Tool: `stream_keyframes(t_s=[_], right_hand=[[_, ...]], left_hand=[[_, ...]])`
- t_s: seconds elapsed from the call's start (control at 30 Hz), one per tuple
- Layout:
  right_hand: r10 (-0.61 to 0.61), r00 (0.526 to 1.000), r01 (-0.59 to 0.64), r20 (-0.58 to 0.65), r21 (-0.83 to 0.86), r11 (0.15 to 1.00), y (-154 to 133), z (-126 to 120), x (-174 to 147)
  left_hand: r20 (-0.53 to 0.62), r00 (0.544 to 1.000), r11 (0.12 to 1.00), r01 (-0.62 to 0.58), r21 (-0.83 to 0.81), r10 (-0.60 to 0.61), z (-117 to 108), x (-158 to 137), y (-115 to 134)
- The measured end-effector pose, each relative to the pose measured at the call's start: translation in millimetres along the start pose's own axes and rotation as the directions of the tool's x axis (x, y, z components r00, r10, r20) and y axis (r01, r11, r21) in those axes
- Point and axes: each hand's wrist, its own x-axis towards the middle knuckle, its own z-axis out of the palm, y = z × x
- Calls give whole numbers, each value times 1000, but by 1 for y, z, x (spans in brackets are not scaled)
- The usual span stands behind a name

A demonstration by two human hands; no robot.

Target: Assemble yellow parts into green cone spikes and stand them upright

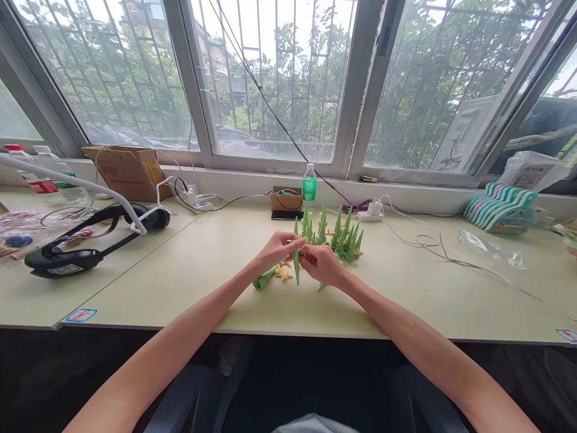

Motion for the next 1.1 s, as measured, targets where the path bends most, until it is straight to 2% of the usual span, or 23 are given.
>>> stream_keyframes(t_s=[0.13,0.4,0.83,1.1], right_hand=[[6,999,-6,38,-2,1000,-1,0,0],[40,999,-41,-5,-19,999,0,0,0],[141,976,-127,-166,91,988,-8,-6,1],[118,959,-61,-259,217,974,-6,-4,0]], left_hand=[[-10,1000,999,-13,35,13,0,-1,4],[-22,999,1000,-25,19,25,-2,0,9],[-55,998,999,-40,-12,40,-3,2,0],[-80,996,998,-30,-51,26,-2,2,1]])
